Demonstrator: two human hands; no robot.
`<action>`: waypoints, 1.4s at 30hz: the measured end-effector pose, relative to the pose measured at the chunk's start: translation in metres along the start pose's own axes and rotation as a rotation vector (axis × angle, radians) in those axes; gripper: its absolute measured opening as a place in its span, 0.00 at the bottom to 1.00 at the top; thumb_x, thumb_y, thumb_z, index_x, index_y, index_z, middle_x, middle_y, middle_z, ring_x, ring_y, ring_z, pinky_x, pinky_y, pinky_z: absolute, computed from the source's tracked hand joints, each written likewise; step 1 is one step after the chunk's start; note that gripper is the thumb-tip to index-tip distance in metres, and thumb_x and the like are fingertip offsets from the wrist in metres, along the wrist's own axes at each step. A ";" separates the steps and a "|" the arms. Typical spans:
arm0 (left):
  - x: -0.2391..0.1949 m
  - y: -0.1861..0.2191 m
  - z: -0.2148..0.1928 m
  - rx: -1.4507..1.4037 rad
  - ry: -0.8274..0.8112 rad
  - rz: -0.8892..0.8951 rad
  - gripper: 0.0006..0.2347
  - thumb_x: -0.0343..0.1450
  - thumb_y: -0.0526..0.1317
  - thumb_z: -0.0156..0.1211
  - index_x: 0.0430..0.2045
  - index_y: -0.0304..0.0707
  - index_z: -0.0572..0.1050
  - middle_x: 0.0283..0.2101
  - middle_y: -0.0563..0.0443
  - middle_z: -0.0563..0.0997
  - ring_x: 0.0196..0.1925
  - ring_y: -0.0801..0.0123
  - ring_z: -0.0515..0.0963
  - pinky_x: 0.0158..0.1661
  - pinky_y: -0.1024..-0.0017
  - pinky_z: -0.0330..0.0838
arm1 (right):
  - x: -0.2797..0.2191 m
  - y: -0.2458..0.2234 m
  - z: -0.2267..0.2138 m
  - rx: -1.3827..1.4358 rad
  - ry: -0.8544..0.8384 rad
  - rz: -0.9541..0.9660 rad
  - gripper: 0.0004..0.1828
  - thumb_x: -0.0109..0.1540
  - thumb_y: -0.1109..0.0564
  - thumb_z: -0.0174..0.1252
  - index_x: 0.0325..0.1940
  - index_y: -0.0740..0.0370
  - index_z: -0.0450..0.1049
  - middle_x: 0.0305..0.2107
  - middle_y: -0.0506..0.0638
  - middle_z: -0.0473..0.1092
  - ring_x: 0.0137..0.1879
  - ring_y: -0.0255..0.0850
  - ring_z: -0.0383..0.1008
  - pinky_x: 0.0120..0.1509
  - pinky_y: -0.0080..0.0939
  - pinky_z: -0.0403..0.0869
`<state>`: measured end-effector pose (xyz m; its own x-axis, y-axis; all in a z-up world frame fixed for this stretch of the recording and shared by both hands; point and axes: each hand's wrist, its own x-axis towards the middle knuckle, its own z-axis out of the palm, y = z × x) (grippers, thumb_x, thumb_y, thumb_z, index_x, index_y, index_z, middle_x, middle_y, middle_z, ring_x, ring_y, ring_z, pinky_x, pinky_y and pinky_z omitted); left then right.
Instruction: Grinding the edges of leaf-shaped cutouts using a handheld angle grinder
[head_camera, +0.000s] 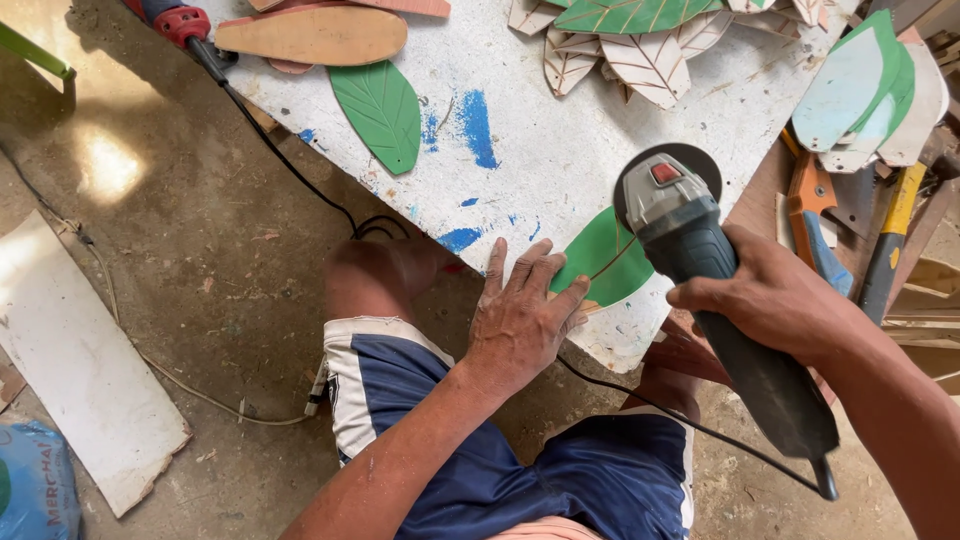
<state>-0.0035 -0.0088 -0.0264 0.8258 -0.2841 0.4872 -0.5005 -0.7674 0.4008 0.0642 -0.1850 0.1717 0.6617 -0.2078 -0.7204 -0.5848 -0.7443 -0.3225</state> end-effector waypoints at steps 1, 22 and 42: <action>0.001 0.001 0.000 -0.002 0.001 0.004 0.15 0.68 0.46 0.71 0.48 0.47 0.80 0.55 0.41 0.76 0.67 0.46 0.70 0.68 0.29 0.52 | 0.003 -0.002 0.000 0.003 0.003 0.001 0.21 0.60 0.58 0.65 0.55 0.63 0.70 0.32 0.66 0.73 0.31 0.57 0.71 0.36 0.57 0.70; 0.011 0.003 0.020 -0.056 0.090 -0.153 0.18 0.70 0.46 0.65 0.52 0.39 0.77 0.54 0.43 0.76 0.66 0.47 0.69 0.74 0.40 0.47 | -0.013 0.045 0.015 0.260 0.031 -0.036 0.15 0.57 0.63 0.64 0.46 0.67 0.71 0.27 0.66 0.70 0.29 0.54 0.68 0.32 0.53 0.67; 0.011 -0.002 0.021 0.031 0.012 -0.127 0.18 0.71 0.48 0.66 0.52 0.42 0.79 0.59 0.50 0.78 0.65 0.50 0.70 0.72 0.40 0.50 | 0.004 0.040 0.019 0.125 0.011 -0.089 0.17 0.55 0.62 0.65 0.48 0.63 0.75 0.26 0.61 0.69 0.30 0.50 0.66 0.32 0.50 0.65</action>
<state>0.0119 -0.0223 -0.0384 0.8787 -0.1765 0.4435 -0.3834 -0.8144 0.4356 0.0338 -0.2037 0.1444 0.7183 -0.1517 -0.6790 -0.5768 -0.6755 -0.4593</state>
